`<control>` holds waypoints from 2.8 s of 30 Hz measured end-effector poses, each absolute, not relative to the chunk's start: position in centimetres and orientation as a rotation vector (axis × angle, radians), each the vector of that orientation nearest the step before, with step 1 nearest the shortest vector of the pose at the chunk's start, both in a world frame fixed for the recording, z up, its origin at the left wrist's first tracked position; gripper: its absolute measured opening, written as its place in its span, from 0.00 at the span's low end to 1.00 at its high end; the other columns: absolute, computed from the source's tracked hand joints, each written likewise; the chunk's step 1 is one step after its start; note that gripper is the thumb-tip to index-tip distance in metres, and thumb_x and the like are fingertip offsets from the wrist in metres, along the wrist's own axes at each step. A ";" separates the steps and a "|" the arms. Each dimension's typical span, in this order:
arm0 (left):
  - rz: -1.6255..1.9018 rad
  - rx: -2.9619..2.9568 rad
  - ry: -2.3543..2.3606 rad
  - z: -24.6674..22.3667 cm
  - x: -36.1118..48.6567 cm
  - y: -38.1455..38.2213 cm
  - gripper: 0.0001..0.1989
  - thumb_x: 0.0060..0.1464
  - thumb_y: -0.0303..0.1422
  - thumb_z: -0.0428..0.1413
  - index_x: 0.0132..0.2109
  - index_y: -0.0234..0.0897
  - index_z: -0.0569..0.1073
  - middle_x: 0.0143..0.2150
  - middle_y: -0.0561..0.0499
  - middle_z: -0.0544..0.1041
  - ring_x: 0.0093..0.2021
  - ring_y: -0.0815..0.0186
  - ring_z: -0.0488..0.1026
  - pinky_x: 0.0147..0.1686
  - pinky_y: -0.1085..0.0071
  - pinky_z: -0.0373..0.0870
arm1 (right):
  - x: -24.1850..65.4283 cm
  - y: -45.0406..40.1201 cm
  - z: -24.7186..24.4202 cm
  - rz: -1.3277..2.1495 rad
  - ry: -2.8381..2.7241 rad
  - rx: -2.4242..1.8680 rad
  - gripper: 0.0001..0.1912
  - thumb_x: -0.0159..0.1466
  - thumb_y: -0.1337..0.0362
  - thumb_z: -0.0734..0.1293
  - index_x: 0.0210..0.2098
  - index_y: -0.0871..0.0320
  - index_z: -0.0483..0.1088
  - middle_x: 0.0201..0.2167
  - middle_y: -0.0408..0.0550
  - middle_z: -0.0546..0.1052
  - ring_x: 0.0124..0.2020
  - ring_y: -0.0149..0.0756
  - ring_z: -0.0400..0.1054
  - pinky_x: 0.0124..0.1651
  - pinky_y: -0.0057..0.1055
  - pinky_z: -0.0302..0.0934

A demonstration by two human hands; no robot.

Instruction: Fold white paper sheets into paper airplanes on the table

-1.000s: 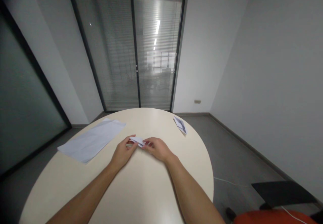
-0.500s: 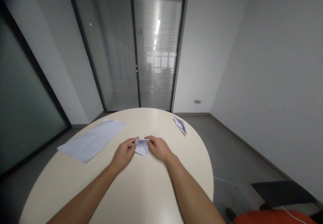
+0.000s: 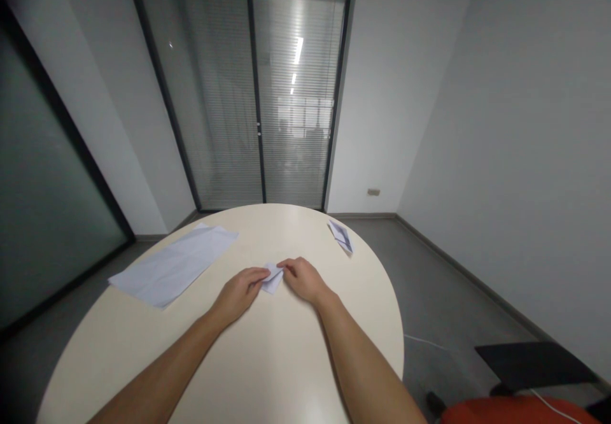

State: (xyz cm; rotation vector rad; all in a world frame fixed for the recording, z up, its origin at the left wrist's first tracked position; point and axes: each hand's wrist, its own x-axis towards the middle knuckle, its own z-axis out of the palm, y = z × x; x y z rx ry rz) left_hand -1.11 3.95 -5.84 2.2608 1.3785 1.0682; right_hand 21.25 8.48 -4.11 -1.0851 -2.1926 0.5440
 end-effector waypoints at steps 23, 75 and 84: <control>0.835 2.429 1.328 -5.0 -0.9 3.2 0.18 0.56 0.23 0.53 0.46 0.46 0.82 0.57 0.50 0.77 0.58 0.61 0.71 0.61 0.62 0.67 | 21.1 8.6 -3.9 0.492 -2.237 -1.046 0.16 0.62 0.61 0.69 0.48 0.59 0.78 0.30 0.46 0.78 0.31 0.34 0.67 0.40 0.31 0.61; 0.718 2.531 1.351 -4.3 -1.5 3.7 0.11 0.64 0.29 0.53 0.48 0.42 0.79 0.53 0.51 0.80 0.54 0.63 0.75 0.56 0.66 0.70 | 21.5 8.2 -3.7 0.418 -2.466 -0.817 0.17 0.60 0.58 0.73 0.48 0.53 0.79 0.50 0.52 0.77 0.53 0.44 0.69 0.59 0.40 0.60; 0.684 2.569 1.375 -4.2 -1.5 3.4 0.12 0.64 0.29 0.52 0.48 0.42 0.79 0.54 0.51 0.79 0.54 0.63 0.75 0.55 0.67 0.70 | 21.8 8.2 -3.6 0.463 -2.480 -0.787 0.16 0.59 0.55 0.74 0.47 0.51 0.80 0.51 0.53 0.77 0.53 0.44 0.70 0.59 0.39 0.61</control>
